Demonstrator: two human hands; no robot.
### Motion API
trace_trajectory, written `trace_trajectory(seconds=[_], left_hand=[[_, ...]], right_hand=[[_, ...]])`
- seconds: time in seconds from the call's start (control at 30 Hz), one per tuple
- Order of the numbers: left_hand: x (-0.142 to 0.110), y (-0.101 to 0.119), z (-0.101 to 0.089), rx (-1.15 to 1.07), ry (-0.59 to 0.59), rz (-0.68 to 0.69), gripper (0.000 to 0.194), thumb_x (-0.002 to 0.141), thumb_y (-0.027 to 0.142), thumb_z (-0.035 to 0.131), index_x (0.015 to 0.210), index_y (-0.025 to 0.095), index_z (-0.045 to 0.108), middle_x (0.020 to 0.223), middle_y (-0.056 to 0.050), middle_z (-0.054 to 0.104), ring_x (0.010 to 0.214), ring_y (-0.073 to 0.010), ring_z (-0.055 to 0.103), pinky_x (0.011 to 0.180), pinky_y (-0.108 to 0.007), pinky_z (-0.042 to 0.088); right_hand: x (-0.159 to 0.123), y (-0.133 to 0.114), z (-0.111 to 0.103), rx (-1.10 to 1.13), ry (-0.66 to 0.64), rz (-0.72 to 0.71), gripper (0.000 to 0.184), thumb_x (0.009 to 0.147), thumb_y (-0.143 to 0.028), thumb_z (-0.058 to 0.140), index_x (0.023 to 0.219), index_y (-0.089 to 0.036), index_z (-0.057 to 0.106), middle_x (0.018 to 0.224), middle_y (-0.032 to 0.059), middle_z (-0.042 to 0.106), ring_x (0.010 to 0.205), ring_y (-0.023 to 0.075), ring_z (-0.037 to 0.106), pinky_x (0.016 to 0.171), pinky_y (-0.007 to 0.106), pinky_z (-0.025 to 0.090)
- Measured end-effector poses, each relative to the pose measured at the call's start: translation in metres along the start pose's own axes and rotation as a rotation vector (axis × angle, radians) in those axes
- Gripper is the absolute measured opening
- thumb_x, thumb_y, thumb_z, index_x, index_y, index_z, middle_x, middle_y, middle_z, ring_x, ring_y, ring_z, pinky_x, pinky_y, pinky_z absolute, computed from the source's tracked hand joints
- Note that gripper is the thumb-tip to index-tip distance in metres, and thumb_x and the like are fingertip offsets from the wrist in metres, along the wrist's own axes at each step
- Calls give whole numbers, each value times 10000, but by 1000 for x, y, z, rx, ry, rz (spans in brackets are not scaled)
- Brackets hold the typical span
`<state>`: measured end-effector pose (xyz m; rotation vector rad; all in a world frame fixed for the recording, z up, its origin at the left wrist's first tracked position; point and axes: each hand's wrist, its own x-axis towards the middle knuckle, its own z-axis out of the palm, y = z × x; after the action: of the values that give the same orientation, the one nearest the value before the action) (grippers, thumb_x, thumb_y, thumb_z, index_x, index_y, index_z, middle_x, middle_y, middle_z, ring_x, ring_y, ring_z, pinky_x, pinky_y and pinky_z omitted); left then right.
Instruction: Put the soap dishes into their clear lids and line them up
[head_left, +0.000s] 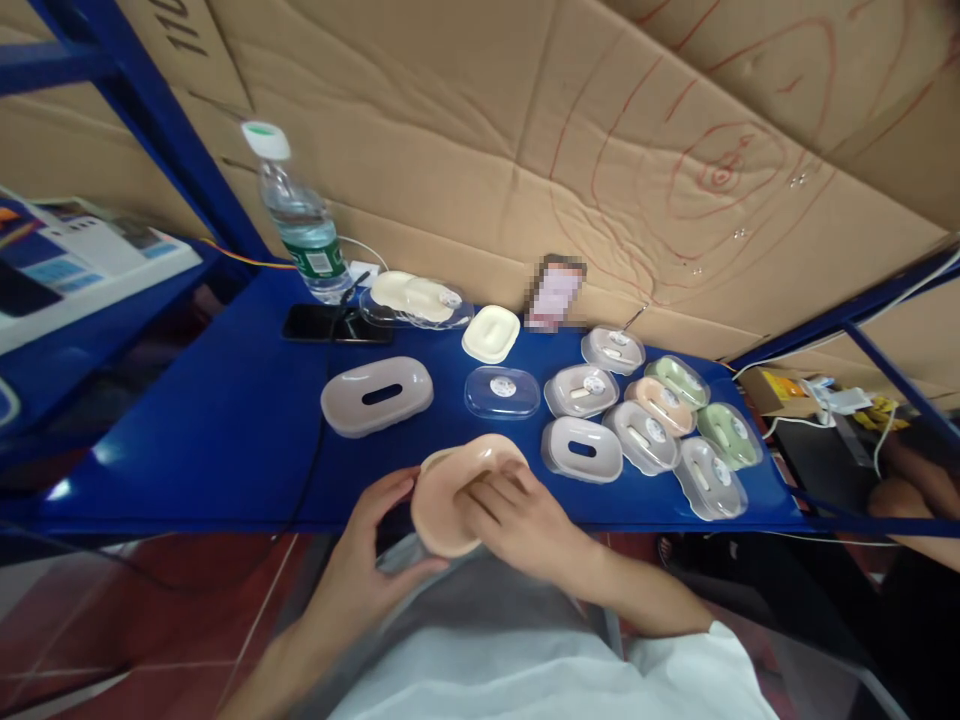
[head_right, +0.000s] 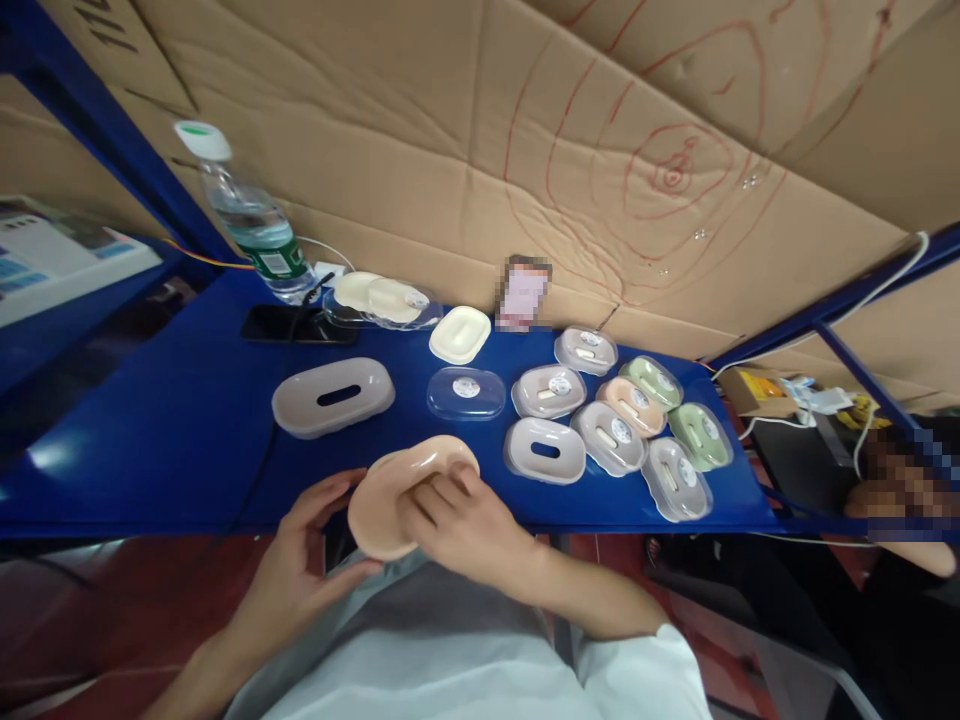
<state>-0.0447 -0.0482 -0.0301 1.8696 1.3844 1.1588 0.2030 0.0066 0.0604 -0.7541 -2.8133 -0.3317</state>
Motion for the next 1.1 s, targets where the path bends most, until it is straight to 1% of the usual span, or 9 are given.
trace_trajectory(seconds=[0.1,0.23,0.33,0.53,0.7,0.83,0.9,1.0,1.1], left_hand=[[6,1,-4,88,-57,73,779,919,606,812,1567,319,488,1576,-153,558,1406,-391,631,1131,-578,593],[15,5,-3,198,-105,133,773,971,624,749,1614,319,448,1621,-159,520,1451,-380,587,1145,-550,581],[19,6,-1,259,-131,153,722,1004,591,723,1618,327,451,1600,-149,545,1450,-366,581,1157,-537,569],[24,7,-8,250,-189,98,693,1045,545,674,1650,327,414,1591,-135,569,1446,-339,592,1169,-511,567],[23,8,-10,286,-216,130,643,1047,420,680,1634,303,447,1714,-184,417,1516,-382,526,1190,-559,548],[24,11,-5,269,-211,185,768,1028,424,722,1690,290,356,1784,-205,267,1600,-404,428,1240,-570,508],[26,10,-2,263,-215,234,787,1010,441,754,1682,305,367,1772,-192,302,1605,-409,424,1239,-573,510],[33,7,0,282,-196,283,659,1036,386,725,1627,292,447,1727,-186,390,1576,-392,472,1214,-569,536],[40,3,-2,286,-185,298,561,1061,362,683,1584,267,502,1705,-190,425,1562,-374,494,1201,-549,549]], right_hand=[[-8,-4,15,84,9,88,255,1090,-127,518,1273,-135,695,1178,105,786,1119,241,674,1088,443,518],[-13,-5,26,173,-30,128,279,1091,-143,543,1330,-153,688,1271,106,773,1236,258,656,1159,464,497],[-12,1,24,230,-69,109,304,1104,-168,560,1386,-169,671,1378,112,742,1351,271,619,1183,472,495],[-16,14,10,390,-93,141,490,1102,-394,645,1530,-163,587,1522,141,670,1485,265,550,1284,471,426],[-30,11,14,333,-84,184,391,1114,-213,589,1503,-219,626,1573,89,652,1555,230,486,1327,492,357],[-37,3,23,270,-64,173,388,1115,-149,548,1486,-215,642,1551,64,675,1525,227,511,1310,474,351],[-38,0,26,228,-37,157,390,1121,-160,546,1496,-212,638,1538,80,685,1498,237,538,1248,455,407],[-38,0,29,194,-28,157,390,1131,-196,560,1513,-229,629,1551,91,676,1484,237,557,1177,437,463],[-39,4,30,208,-11,203,385,1126,-295,607,1507,-249,639,1631,123,600,1555,270,499,1224,502,457]])
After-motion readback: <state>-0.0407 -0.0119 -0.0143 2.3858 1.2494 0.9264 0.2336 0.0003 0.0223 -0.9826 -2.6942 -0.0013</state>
